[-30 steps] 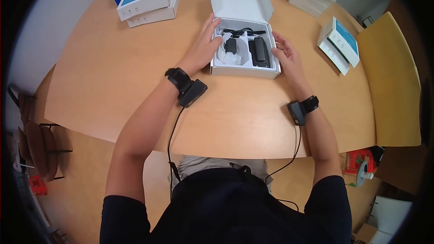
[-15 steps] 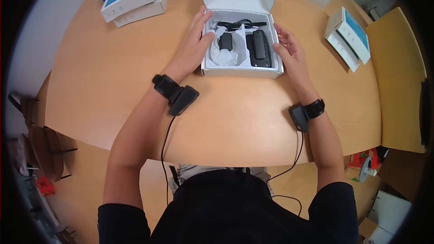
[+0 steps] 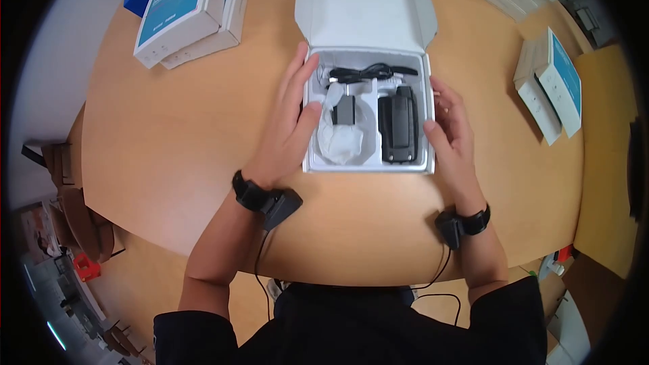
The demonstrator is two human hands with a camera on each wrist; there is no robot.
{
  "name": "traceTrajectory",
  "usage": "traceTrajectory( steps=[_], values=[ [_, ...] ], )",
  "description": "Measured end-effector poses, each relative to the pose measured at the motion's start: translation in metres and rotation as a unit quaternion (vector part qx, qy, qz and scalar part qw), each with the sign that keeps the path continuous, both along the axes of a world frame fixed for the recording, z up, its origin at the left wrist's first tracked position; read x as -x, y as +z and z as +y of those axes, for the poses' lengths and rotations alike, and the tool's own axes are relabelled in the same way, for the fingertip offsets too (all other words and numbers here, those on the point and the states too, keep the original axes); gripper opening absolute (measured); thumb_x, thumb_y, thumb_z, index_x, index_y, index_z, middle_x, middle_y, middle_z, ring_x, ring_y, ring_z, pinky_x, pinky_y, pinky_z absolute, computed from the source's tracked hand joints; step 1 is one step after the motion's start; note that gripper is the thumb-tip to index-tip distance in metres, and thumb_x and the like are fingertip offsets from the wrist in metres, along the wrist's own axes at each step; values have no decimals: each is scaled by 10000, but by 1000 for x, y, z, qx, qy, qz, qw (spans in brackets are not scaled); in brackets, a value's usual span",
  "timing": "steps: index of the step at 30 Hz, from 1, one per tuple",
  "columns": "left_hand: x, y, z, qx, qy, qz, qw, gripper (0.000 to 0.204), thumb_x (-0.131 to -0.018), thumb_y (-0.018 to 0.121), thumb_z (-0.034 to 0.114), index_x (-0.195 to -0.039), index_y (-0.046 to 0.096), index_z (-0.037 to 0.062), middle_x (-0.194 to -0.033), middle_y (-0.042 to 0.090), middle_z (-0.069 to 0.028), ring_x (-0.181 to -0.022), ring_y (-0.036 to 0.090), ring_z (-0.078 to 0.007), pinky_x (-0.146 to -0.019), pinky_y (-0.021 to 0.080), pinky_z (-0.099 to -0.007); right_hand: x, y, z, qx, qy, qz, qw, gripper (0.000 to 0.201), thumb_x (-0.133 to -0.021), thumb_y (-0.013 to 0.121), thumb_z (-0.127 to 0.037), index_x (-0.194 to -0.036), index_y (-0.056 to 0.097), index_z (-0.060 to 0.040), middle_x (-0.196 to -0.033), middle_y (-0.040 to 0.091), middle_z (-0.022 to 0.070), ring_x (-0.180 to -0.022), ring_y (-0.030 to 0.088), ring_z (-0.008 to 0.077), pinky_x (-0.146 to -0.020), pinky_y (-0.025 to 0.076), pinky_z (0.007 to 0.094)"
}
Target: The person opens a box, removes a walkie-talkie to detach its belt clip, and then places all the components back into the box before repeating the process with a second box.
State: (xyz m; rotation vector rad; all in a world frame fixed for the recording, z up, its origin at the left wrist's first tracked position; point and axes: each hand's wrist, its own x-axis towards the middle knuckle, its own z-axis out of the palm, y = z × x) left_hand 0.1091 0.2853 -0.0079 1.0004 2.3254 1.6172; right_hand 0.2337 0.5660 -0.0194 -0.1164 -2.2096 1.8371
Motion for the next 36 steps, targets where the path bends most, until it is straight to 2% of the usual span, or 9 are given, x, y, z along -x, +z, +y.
traceTrajectory(
  steps=[4,9,14,17,20,23,26,29,36],
  values=[
    [9,-12,1,-52,-11,13,998,590,-1060,495,100,-1630,393,-15,-1782,208,-232,-1653,210,-358,-1329,185,-443,0,5,-7,63,15,22,998,556,-1056,638,-79,-1587,480,-33,-1291,659,86,-1141,639,139,-1023,510,323],
    [16,-29,0,-63,-19,23,998,612,-1055,506,98,-1654,401,31,-1804,199,-171,-1671,171,-303,-1336,173,-413,11,-19,6,14,10,56,998,563,-1046,661,-100,-1578,488,-28,-1243,692,104,-1080,674,147,-935,539,309],
    [16,-28,-2,-57,-8,40,998,584,-1070,509,124,-1640,421,31,-1800,212,-172,-1668,186,-306,-1329,201,-417,12,-13,3,35,20,49,998,571,-1052,657,-116,-1588,476,-37,-1230,698,112,-1091,684,159,-938,548,315],
    [15,-28,-2,-62,-5,39,997,568,-1082,505,139,-1634,427,29,-1795,222,-179,-1663,199,-311,-1327,207,-421,9,6,7,-13,34,43,998,471,-1047,674,-132,-1501,582,-48,-1238,713,117,-1090,704,201,-956,554,349],
    [18,-29,-1,-69,-1,48,996,557,-1091,501,143,-1630,430,26,-1789,233,-188,-1658,213,-319,-1324,214,-422,14,49,12,-327,-22,154,932,317,-1015,720,-142,-1317,710,-46,-1244,730,114,-1119,709,247,-985,552,379],
    [15,-31,-1,-79,-3,47,996,551,-1093,497,136,-1627,431,24,-1784,241,-196,-1653,227,-325,-1320,222,-423,19,87,-14,-363,51,151,918,207,-970,762,-152,-1139,759,-32,-1198,740,107,-1138,690,284,-982,553,389],
    [12,-26,-1,-84,-8,47,995,543,-1099,489,151,-1613,424,-11,-1777,236,-223,-1648,232,-346,-1320,225,-422,30,93,-51,-408,138,80,899,229,-925,793,-111,-1139,756,-40,-1132,747,105,-1133,667,293,-987,539,392],
    [11,-24,-1,-82,-5,49,995,541,-1100,485,155,-1603,422,-34,-1772,233,-239,-1644,239,-360,-1319,229,-425,49,77,-67,-477,181,119,852,282,-890,823,-134,-1143,747,-38,-1127,730,104,-1113,634,318,-967,539,419],
    [10,-26,0,-91,-3,22,996,545,-1092,493,129,-1624,437,24,-1784,240,-196,-1653,227,-328,-1320,225,-426,68,63,-71,-540,163,124,817,425,-796,900,-214,-1154,743,-50,-1070,698,91,-1080,638,314,-958,541,447]
  ],
)
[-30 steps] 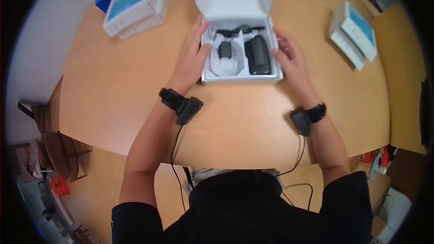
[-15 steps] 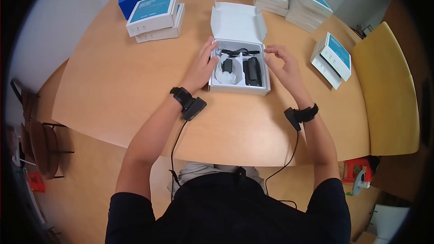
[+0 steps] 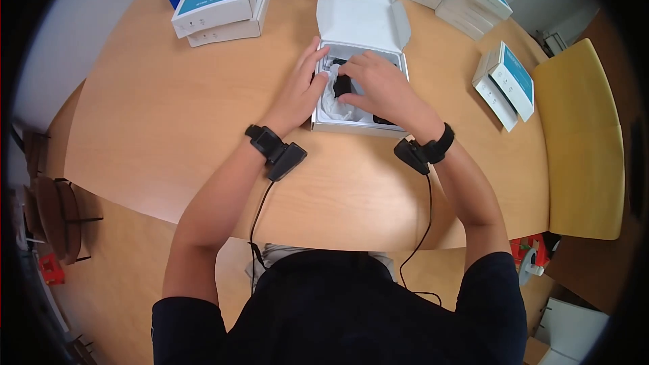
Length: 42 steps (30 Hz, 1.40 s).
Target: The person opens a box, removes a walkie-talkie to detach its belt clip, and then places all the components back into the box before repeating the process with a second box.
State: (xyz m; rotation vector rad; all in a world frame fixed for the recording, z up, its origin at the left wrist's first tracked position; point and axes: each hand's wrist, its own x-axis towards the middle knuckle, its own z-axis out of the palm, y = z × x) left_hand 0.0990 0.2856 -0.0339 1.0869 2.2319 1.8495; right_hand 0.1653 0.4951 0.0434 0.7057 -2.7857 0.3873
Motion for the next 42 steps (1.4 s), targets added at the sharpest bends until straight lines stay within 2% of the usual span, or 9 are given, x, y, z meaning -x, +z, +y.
traceTrajectory(
  steps=[3,10,13,14,21,33,36,39,42],
  values=[
    [2,-2,-1,6,0,14,1000,544,-1095,494,136,-1625,440,28,-1785,238,-196,-1656,220,-327,-1320,224,-427,0,6,2,42,-10,-58,997,444,-811,895,-199,-1192,726,-48,-1125,701,119,-1114,653,317,-979,543,421],
    [1,-2,-2,16,3,22,1000,539,-1098,492,142,-1625,447,38,-1786,246,-186,-1655,224,-327,-1321,218,-429,-4,36,62,347,-27,-151,925,527,-931,864,-205,-1369,640,-17,-1307,703,94,-1258,663,232,-1099,525,390],
    [2,-1,-1,18,5,22,1000,533,-1099,489,144,-1621,454,39,-1787,248,-182,-1654,227,-328,-1322,214,-427,-21,46,104,420,-123,-146,887,536,-961,839,-212,-1397,614,5,-1284,712,144,-1220,695,238,-1062,543,361],
    [2,-2,-2,22,6,24,999,531,-1100,488,144,-1620,456,41,-1787,248,-181,-1654,228,-327,-1322,214,-427,-24,41,123,387,-163,-115,900,554,-974,826,-217,-1415,594,25,-1269,726,196,-1184,723,247,-1030,561,354],
    [3,-4,-1,18,4,22,1000,525,-1103,487,143,-1621,464,57,-1789,246,-177,-1655,229,-323,-1319,218,-426,-47,-7,195,237,-320,-103,911,497,-942,834,-201,-1358,644,-6,-1212,746,174,-1167,717,276,-1009,574,385],
    [1,-1,-2,24,7,26,999,524,-1107,484,143,-1624,460,56,-1786,253,-171,-1650,235,-314,-1316,219,-420,-47,-44,207,172,-325,-68,927,495,-905,852,-192,-1344,666,-56,-1161,722,141,-1066,731,266,-948,584,381],
    [3,-3,-2,21,4,23,1000,527,-1105,486,141,-1624,459,54,-1785,253,-169,-1649,235,-311,-1313,226,-418,-47,-43,212,154,-328,-78,929,505,-914,845,-212,-1357,661,-53,-1225,720,146,-1125,719,271,-988,571,390],
    [0,1,-2,17,1,11,1000,528,-1104,487,145,-1623,458,52,-1787,249,-168,-1649,236,-311,-1312,231,-420,-51,-27,197,98,-300,-10,949,519,-940,824,-229,-1392,643,-51,-1318,710,145,-1133,711,274,-996,566,395],
    [0,1,-3,18,0,16,1000,529,-1105,488,154,-1624,458,53,-1787,249,-170,-1650,234,-316,-1312,233,-423,-45,-1,170,121,-271,42,954,443,-964,801,-231,-1339,686,-27,-1317,733,135,-1111,720,271,-978,573,388]
  ],
)
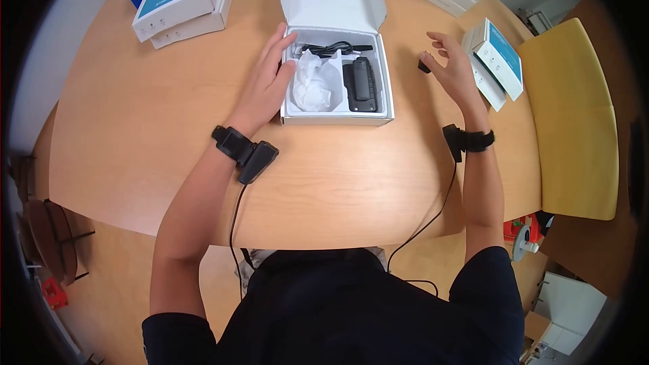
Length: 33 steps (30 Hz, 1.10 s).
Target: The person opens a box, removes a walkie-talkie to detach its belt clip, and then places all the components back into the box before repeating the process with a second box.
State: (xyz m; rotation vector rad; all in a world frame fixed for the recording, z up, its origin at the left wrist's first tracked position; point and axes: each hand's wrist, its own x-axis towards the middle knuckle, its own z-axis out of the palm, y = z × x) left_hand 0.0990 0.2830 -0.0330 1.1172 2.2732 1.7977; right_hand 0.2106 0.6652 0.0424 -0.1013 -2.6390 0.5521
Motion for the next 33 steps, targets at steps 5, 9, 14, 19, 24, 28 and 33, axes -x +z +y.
traceTrajectory(
  steps=[5,9,14,19,24,28,33],
  values=[
    [3,-3,1,4,2,8,1000,528,-1108,489,168,-1623,460,55,-1786,250,-175,-1653,230,-322,-1315,226,-427,10,35,-71,84,132,-42,987,226,-1008,736,-158,-1164,765,3,-1078,796,132,-1006,755,268,-907,592,389],
    [2,-2,1,6,5,11,1000,528,-1105,491,164,-1620,462,54,-1784,254,-180,-1652,233,-324,-1315,224,-427,33,29,-106,68,198,-66,976,188,-1013,706,-111,-1143,770,8,-1000,797,151,-907,760,284,-850,591,383],
    [1,0,1,2,4,2,1000,531,-1097,491,142,-1618,462,43,-1780,261,-186,-1649,239,-323,-1315,223,-426,59,15,-119,23,209,-86,974,198,-991,683,-65,-1150,778,6,-1035,789,177,-935,750,350,-866,580,424],
    [0,0,1,-3,3,2,1000,530,-1099,492,143,-1617,460,38,-1780,258,-189,-1649,237,-325,-1317,219,-428,61,14,-120,39,193,-104,975,217,-992,666,-50,-1169,781,1,-1055,788,185,-963,746,361,-886,577,435],
    [-2,1,1,-4,4,-3,1000,523,-1108,486,159,-1616,459,37,-1781,253,-190,-1651,234,-327,-1320,214,-429,57,4,-108,93,193,-84,973,197,-1021,662,-59,-1166,781,-1,-1045,793,166,-950,752,315,-879,582,396],
    [0,0,0,1,6,6,1000,526,-1107,487,166,-1617,460,43,-1782,251,-190,-1651,233,-328,-1320,214,-431,50,9,-100,86,193,-6,977,179,-1039,667,-78,-1157,785,-12,-1020,797,135,-931,745,266,-865,583,374],
    [-1,0,1,2,5,-2,1000,526,-1103,493,167,-1617,465,56,-1781,252,-193,-1650,236,-330,-1319,217,-433,40,12,-84,124,132,-13,983,173,-1028,673,-71,-1149,789,-25,-1000,797,132,-924,746,269,-858,585,376]
  ],
)
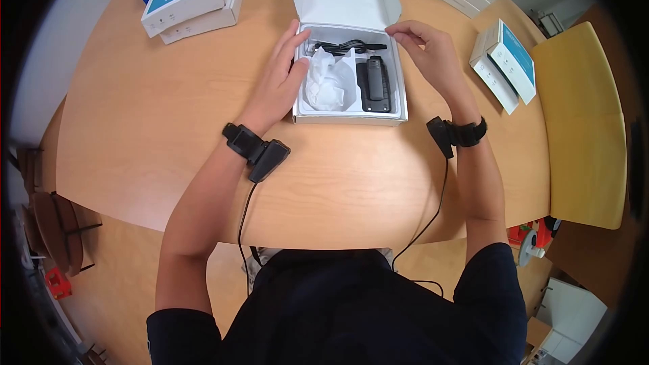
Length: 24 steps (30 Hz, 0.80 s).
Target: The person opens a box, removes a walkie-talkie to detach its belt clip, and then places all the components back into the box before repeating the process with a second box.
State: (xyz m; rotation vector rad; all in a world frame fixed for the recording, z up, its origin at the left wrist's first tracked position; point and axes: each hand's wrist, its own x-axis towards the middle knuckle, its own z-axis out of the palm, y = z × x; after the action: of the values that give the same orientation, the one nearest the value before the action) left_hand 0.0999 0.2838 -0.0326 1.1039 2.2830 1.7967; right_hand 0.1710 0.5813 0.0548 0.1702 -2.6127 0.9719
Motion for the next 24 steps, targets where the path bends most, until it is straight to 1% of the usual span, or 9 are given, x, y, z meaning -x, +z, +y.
traceTrajectory(
  steps=[1,4,7,10,13,16,19,22,24],
  values=[
    [0,0,0,1,2,0,1000,526,-1104,492,168,-1617,466,56,-1781,253,-193,-1650,237,-330,-1319,217,-433,-1,1,0,3,-1,-5,1000,175,-1026,676,-73,-1150,790,-28,-999,798,134,-925,749,273,-855,586,374],
    [-1,0,0,3,2,3,1000,525,-1104,491,169,-1617,466,56,-1781,254,-193,-1649,240,-331,-1320,217,-433,5,2,-14,-67,58,-23,996,181,-999,697,-79,-1142,798,-35,-1012,799,157,-936,757,309,-842,590,399],
    [2,-2,0,5,2,8,1000,527,-1105,491,170,-1618,463,53,-1780,254,-195,-1649,241,-332,-1320,216,-433,16,2,-31,-163,84,-30,983,190,-973,710,-96,-1127,806,-38,-1034,796,173,-950,755,344,-833,590,430],
    [2,-1,0,7,2,9,1000,526,-1106,492,169,-1618,462,49,-1779,255,-198,-1649,241,-333,-1320,215,-432,29,-6,-32,-200,73,-37,976,190,-961,710,-108,-1107,810,-36,-1026,793,171,-938,746,366,-831,591,448],
    [2,0,0,4,0,7,1000,525,-1107,492,170,-1617,463,47,-1778,256,-200,-1650,240,-334,-1321,215,-432,35,-4,-28,-203,77,-77,973,172,-959,710,-110,-1078,810,-36,-1018,794,166,-898,744,361,-813,590,441],
    [1,0,0,3,-1,8,1000,526,-1107,490,170,-1617,462,47,-1778,256,-199,-1650,239,-334,-1320,216,-430,36,-2,-27,-195,75,-84,974,139,-941,724,-102,-1030,803,-29,-978,787,164,-864,740,345,-788,587,433],
    [1,1,0,3,-3,3,1000,527,-1107,486,168,-1619,460,46,-1778,255,-197,-1650,237,-331,-1319,218,-428,36,-1,-26,-162,78,-67,981,129,-940,729,-109,-1020,785,-24,-956,778,154,-832,737,323,-763,582,423],
    [0,1,0,4,-2,0,1000,526,-1107,484,164,-1619,458,45,-1779,258,-189,-1650,237,-328,-1319,219,-427,27,11,-21,-126,75,-6,989,150,-947,737,-126,-1056,769,-27,-923,756,113,-812,730,270,-744,577,398],
    [0,0,-1,1,-2,7,1000,526,-1106,484,161,-1619,460,46,-1780,259,-184,-1650,237,-327,-1319,219,-427,17,23,-13,-72,69,18,995,150,-970,738,-142,-1072,767,-36,-926,748,75,-821,713,200,-737,568,360]
  ],
)
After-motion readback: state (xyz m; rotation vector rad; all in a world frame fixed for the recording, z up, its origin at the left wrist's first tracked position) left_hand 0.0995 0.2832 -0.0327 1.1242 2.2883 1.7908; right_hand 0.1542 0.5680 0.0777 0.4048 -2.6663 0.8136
